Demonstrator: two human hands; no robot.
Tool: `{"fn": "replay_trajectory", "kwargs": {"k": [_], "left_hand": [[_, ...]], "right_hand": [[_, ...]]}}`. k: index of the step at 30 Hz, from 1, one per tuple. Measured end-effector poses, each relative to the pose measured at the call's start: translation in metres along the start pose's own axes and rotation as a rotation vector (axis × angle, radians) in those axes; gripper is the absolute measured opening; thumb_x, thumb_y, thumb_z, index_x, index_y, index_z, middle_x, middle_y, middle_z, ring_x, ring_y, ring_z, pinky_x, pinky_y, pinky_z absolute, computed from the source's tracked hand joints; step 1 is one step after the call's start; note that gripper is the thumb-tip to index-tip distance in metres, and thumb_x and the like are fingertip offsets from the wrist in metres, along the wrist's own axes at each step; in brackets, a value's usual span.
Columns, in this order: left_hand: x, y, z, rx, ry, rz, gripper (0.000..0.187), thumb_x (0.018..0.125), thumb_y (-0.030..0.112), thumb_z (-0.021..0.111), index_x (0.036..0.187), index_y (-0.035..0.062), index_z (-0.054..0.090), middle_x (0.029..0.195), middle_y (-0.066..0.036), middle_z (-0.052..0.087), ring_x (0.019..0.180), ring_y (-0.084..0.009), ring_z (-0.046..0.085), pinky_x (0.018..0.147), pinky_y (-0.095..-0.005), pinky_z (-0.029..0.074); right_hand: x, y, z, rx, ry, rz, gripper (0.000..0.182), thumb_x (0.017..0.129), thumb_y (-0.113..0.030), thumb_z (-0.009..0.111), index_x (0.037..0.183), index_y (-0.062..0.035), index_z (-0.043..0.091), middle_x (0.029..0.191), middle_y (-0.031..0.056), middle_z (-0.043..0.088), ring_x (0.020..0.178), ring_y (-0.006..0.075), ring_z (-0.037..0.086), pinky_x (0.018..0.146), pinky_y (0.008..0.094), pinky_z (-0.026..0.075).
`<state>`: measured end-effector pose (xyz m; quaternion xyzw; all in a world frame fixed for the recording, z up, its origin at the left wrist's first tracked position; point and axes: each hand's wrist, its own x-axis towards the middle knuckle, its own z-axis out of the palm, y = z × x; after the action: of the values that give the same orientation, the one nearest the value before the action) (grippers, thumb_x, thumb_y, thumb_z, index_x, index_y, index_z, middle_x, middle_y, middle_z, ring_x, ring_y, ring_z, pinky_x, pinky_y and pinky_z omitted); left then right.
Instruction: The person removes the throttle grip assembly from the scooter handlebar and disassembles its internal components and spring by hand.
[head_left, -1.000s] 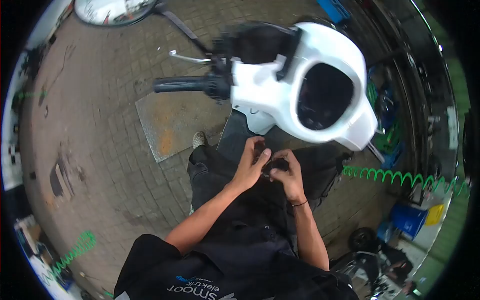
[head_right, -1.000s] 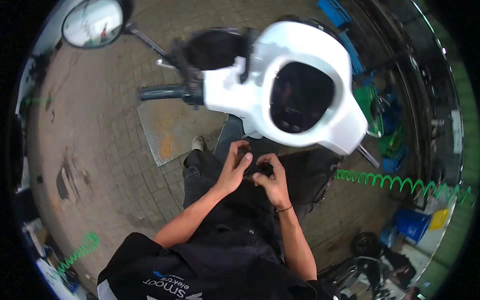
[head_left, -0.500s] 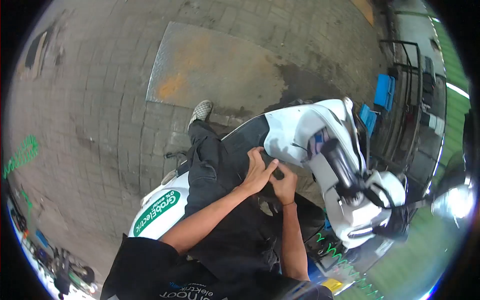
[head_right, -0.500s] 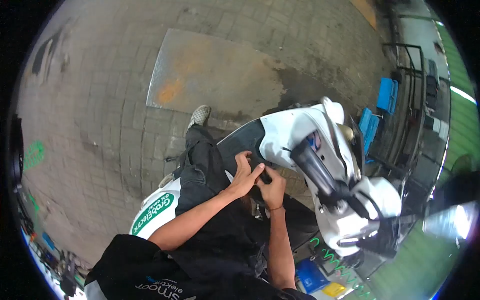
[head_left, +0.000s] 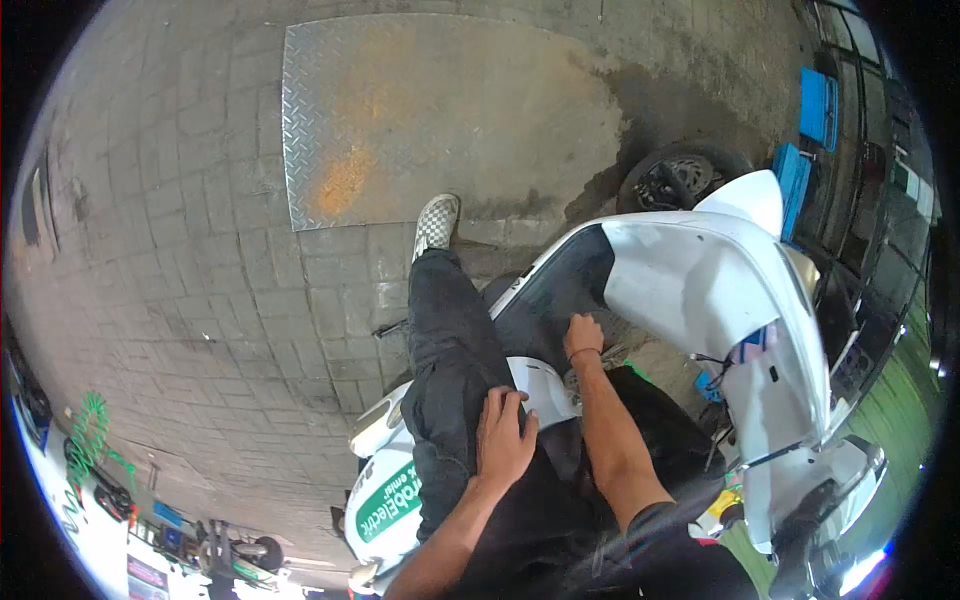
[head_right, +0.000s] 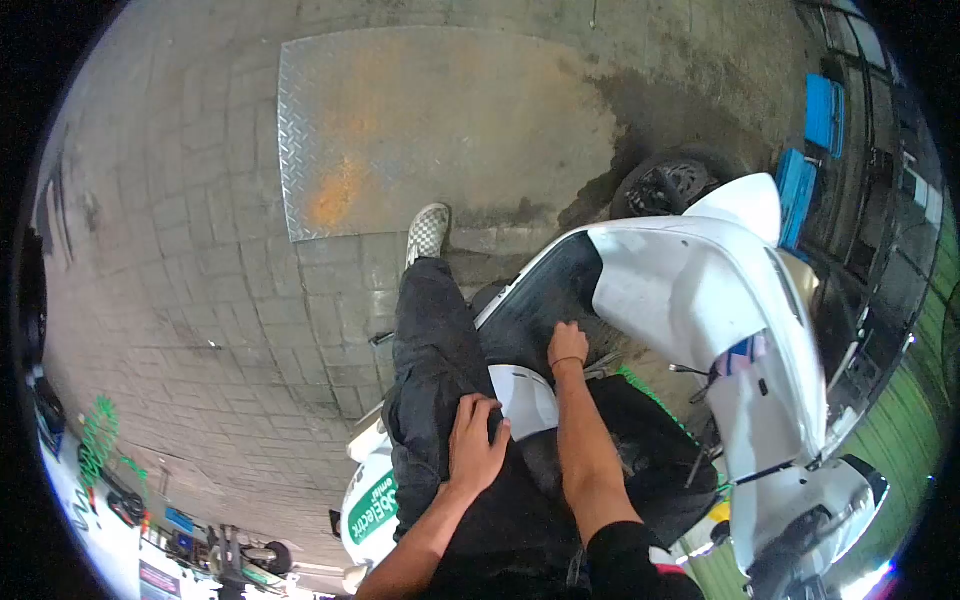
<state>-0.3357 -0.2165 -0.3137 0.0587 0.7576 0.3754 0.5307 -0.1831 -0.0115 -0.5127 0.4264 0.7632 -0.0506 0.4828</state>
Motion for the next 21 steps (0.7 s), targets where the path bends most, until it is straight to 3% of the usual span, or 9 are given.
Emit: {"fn": "replay_trajectory", "kwargs": {"k": [4, 6, 7, 9, 12, 15, 16, 19, 21], "left_hand": [[-0.002, -0.016, -0.017, 0.068, -0.027, 0.012, 0.024, 0.095, 0.009, 0.071, 0.116, 0.0015, 0.063, 0.122, -0.017, 0.057, 0.118, -0.0396, 0.060, 0.100, -0.0482, 0.050], [-0.002, -0.022, -0.025, 0.105, -0.062, -0.003, 0.025, 0.095, 0.009, 0.070, 0.117, 0.0007, 0.062, 0.122, -0.018, 0.058, 0.117, -0.0400, 0.060, 0.100, -0.0494, 0.050], [-0.004, -0.023, -0.029, 0.128, -0.090, -0.017, 0.026, 0.096, 0.010, 0.070, 0.119, -0.0001, 0.062, 0.121, -0.019, 0.059, 0.116, -0.0404, 0.059, 0.100, -0.0506, 0.049], [-0.003, -0.026, -0.033, 0.124, -0.105, -0.027, 0.026, 0.096, 0.010, 0.069, 0.118, -0.0003, 0.062, 0.121, -0.019, 0.059, 0.116, -0.0403, 0.060, 0.100, -0.0504, 0.049], [-0.004, -0.028, -0.035, 0.079, -0.113, -0.034, 0.025, 0.096, 0.011, 0.069, 0.117, -0.0007, 0.062, 0.120, -0.019, 0.059, 0.115, -0.0405, 0.060, 0.100, -0.0505, 0.049], [-0.009, -0.035, -0.039, 0.064, -0.103, -0.029, 0.023, 0.097, 0.013, 0.068, 0.115, -0.0004, 0.064, 0.118, -0.019, 0.061, 0.115, -0.0414, 0.060, 0.099, -0.0509, 0.049], [-0.011, -0.039, -0.042, 0.110, -0.085, -0.039, 0.022, 0.097, 0.012, 0.068, 0.114, 0.0000, 0.064, 0.117, -0.019, 0.062, 0.115, -0.0417, 0.060, 0.099, -0.0508, 0.049], [-0.010, -0.040, -0.059, 0.160, -0.045, -0.076, 0.019, 0.096, 0.011, 0.069, 0.112, 0.0016, 0.065, 0.112, -0.018, 0.064, 0.110, -0.0417, 0.062, 0.097, -0.0502, 0.049], [-0.006, -0.042, -0.065, 0.079, -0.001, -0.069, 0.017, 0.096, 0.010, 0.068, 0.111, 0.0014, 0.065, 0.111, -0.018, 0.064, 0.108, -0.0401, 0.064, 0.096, -0.0489, 0.050]], "right_hand": [[0.040, 0.008, 0.025, 0.038, 0.031, 0.064, 0.021, 0.102, -0.016, 0.057, 0.112, -0.0076, 0.073, 0.122, 0.0188, 0.070, 0.107, 0.0432, 0.073, 0.089, 0.0521, 0.062], [0.057, 0.015, 0.035, -0.007, 0.064, 0.111, 0.034, 0.101, -0.018, 0.062, 0.133, -0.0085, 0.066, 0.123, 0.0188, 0.069, 0.107, 0.0429, 0.073, 0.088, 0.0519, 0.063], [0.059, 0.012, 0.033, -0.004, 0.053, 0.118, 0.034, 0.101, -0.018, 0.062, 0.133, -0.0085, 0.066, 0.123, 0.0188, 0.069, 0.107, 0.0429, 0.073, 0.088, 0.0519, 0.063], [0.051, 0.014, 0.025, 0.050, 0.092, 0.185, 0.063, 0.098, -0.018, 0.070, 0.156, -0.0100, 0.047, 0.125, 0.0216, 0.066, 0.108, 0.0432, 0.073, 0.090, 0.0528, 0.062], [0.020, 0.000, 0.008, 0.179, 0.133, 0.243, 0.088, 0.092, -0.019, 0.079, 0.166, -0.0088, 0.031, 0.128, 0.0258, 0.065, 0.109, 0.0465, 0.072, 0.092, 0.0541, 0.060], [-0.018, -0.004, 0.026, 0.414, 0.303, 0.357, 0.092, 0.090, -0.020, 0.083, 0.165, -0.0069, 0.031, 0.132, 0.0296, 0.063, 0.110, 0.0507, 0.069, 0.097, 0.0552, 0.057], [-0.028, -0.002, 0.026, 0.478, 0.164, 0.363, 0.090, 0.091, -0.019, 0.081, 0.163, -0.0030, 0.029, 0.141, 0.0308, 0.059, 0.121, 0.0527, 0.064, 0.104, 0.0536, 0.054], [-0.057, -0.018, 0.024, 0.621, -0.041, 0.339, 0.080, 0.086, -0.012, 0.081, 0.153, -0.0011, 0.039, 0.135, 0.0299, 0.060, 0.121, 0.0526, 0.062, 0.104, 0.0558, 0.052], [-0.075, -0.043, 0.014, 0.691, 0.013, 0.269, 0.074, 0.083, -0.008, 0.081, 0.146, -0.0009, 0.042, 0.129, 0.0281, 0.061, 0.119, 0.0514, 0.062, 0.105, 0.0553, 0.051]]}}
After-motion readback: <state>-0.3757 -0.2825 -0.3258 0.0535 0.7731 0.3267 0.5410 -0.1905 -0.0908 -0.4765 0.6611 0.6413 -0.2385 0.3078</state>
